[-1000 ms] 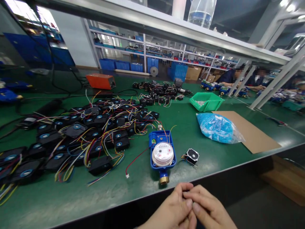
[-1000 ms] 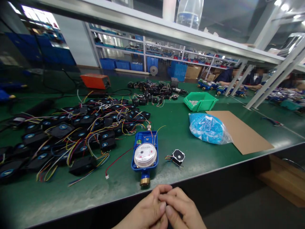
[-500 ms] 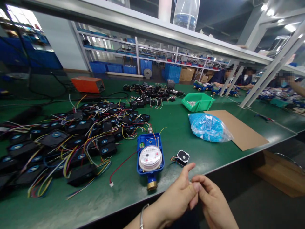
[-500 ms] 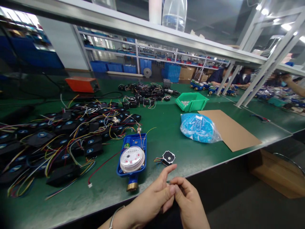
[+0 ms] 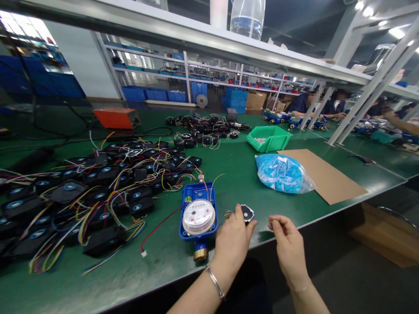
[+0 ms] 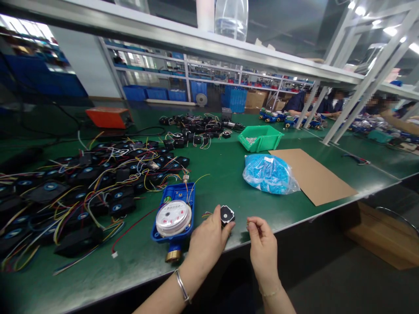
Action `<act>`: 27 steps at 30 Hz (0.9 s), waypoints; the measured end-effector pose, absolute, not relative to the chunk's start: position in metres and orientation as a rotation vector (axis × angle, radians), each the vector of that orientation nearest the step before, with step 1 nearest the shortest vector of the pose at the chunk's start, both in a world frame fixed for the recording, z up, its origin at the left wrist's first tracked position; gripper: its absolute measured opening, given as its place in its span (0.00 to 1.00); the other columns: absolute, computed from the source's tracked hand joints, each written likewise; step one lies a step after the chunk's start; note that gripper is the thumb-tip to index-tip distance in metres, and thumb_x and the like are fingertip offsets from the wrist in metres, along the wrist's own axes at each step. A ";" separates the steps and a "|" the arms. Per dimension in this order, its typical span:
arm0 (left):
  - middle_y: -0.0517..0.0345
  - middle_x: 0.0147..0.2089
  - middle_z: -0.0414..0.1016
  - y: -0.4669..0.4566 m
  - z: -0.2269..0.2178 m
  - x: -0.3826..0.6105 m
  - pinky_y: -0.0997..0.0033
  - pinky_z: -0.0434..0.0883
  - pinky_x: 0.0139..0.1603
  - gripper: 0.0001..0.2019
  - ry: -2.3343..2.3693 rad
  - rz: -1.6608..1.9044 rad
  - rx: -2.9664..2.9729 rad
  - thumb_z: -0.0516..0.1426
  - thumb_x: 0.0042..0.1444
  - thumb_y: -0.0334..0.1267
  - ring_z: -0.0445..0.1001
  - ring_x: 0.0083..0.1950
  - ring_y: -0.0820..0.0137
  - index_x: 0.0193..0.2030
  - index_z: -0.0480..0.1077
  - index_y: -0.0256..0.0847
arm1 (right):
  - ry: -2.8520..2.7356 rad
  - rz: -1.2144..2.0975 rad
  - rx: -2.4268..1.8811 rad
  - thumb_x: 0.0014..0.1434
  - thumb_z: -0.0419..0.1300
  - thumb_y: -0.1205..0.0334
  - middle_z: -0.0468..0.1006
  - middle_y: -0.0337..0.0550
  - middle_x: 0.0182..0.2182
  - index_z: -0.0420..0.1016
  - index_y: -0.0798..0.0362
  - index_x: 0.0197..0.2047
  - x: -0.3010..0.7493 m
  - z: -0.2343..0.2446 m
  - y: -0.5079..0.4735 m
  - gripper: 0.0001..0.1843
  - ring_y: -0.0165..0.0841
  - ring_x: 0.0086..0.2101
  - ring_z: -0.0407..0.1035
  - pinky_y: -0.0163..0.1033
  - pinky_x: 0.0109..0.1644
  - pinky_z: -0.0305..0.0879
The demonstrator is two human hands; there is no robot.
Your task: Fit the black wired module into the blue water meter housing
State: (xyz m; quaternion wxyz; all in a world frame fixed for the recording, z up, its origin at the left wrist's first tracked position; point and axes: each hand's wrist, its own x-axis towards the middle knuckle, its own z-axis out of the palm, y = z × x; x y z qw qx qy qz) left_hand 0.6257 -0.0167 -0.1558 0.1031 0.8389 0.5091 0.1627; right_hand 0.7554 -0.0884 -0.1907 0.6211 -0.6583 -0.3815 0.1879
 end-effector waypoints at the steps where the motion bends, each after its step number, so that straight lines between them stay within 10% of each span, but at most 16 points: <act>1: 0.42 0.39 0.73 -0.013 -0.157 0.627 0.67 0.67 0.34 0.28 1.521 0.468 2.434 0.53 0.57 0.49 0.74 0.38 0.57 0.57 0.55 0.31 | -0.929 0.404 -1.531 0.59 0.53 0.52 0.73 0.45 0.37 0.70 0.54 0.40 0.758 -0.192 -0.082 0.14 0.37 0.38 0.67 0.43 0.45 0.62; 7: 0.54 0.34 0.74 -0.002 -0.154 0.624 0.72 0.64 0.31 0.16 1.386 0.503 2.314 0.59 0.51 0.48 0.75 0.35 0.62 0.42 0.64 0.41 | -1.082 0.401 -1.532 0.58 0.54 0.54 0.74 0.46 0.37 0.73 0.54 0.37 0.763 -0.193 -0.059 0.13 0.38 0.40 0.67 0.43 0.47 0.62; 27: 0.56 0.36 0.75 -0.046 -0.141 0.586 0.69 0.69 0.34 0.22 1.019 1.036 2.435 0.58 0.52 0.51 0.75 0.36 0.64 0.48 0.59 0.40 | -1.210 0.370 -1.469 0.58 0.57 0.64 0.75 0.42 0.38 0.74 0.50 0.37 0.733 -0.148 -0.119 0.05 0.33 0.41 0.69 0.35 0.47 0.63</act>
